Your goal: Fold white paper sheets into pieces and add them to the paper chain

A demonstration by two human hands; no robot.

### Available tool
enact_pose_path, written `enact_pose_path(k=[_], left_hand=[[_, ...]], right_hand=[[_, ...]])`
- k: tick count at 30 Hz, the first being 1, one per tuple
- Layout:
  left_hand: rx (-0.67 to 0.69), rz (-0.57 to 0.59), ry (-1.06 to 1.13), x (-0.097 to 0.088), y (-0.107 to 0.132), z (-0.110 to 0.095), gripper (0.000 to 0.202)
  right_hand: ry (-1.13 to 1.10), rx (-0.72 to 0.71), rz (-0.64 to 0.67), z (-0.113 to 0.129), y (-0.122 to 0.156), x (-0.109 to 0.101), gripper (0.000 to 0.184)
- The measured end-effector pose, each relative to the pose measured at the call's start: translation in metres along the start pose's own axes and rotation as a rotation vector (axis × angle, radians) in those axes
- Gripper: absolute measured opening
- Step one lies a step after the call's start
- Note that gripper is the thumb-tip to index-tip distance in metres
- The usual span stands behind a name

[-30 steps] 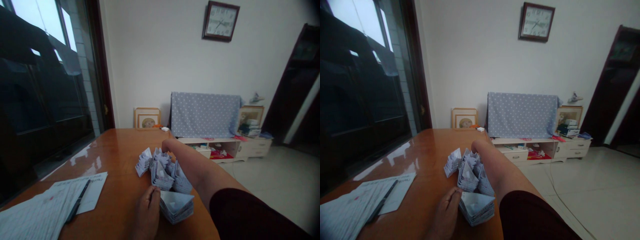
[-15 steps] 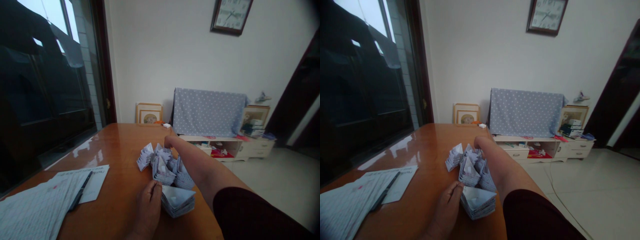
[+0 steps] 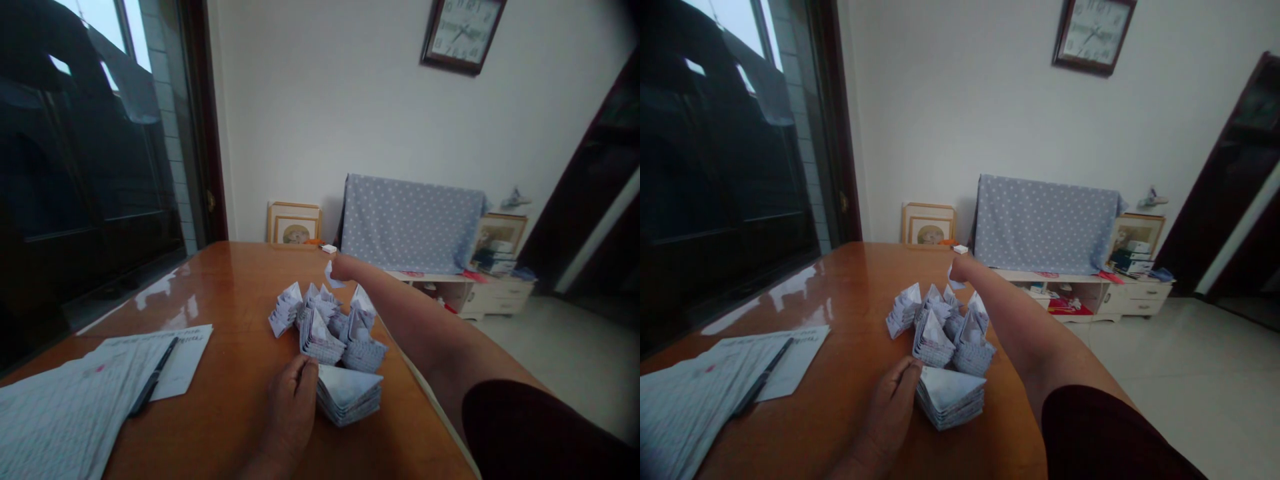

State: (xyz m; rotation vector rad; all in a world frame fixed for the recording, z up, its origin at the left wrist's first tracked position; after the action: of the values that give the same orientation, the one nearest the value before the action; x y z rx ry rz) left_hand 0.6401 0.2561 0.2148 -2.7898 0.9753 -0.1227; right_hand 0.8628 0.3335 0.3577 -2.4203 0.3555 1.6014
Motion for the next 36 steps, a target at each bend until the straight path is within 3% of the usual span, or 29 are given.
enact_pose_path(k=[4, 7, 13, 17, 28, 33, 36], left_hand=[[0.013, 0.0, 0.014, -0.001, -0.001, 0.002, 0.034], [0.024, -0.006, 0.018, -0.001, 0.0, 0.0, 0.033], [-0.007, -0.025, 0.051, -0.001, 0.003, -0.009, 0.031], [-0.013, -0.037, 0.069, -0.002, 0.004, -0.013, 0.031], [0.018, -0.055, 0.005, -0.003, 0.001, -0.008, 0.031], [0.03, -0.021, -0.008, -0.002, 0.001, -0.009, 0.031], [0.033, -0.011, -0.007, -0.001, 0.002, -0.009, 0.032]], right_hand=[[-0.05, 0.044, 0.0, -0.013, 0.026, -0.013, 0.026], [-0.106, 0.023, -0.071, -0.011, 0.068, -0.027, 0.021], [-0.339, -0.214, -0.236, 0.025, 0.181, -0.046, 0.017], [-0.291, -0.319, -0.239, 0.046, 0.225, -0.043, 0.015], [-0.139, -0.49, -0.143, 0.086, 0.251, -0.026, 0.02], [-0.091, -0.535, -0.105, 0.094, 0.253, -0.021, 0.025], [-0.093, -0.508, -0.069, 0.093, 0.251, -0.02, 0.017]])
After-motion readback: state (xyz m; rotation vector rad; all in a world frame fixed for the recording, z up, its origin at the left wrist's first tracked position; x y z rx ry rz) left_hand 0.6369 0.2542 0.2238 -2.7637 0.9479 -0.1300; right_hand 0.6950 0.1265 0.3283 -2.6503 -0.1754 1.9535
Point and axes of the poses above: each hand's wrist, its own y-axis away from the middle knuckle, its own x-axis out of the palm, z = x × y, the point moved 10 cm from there along -y, towards the middle knuckle, and after that the axes turned 13 degrees about y, right-handed, at the moved point
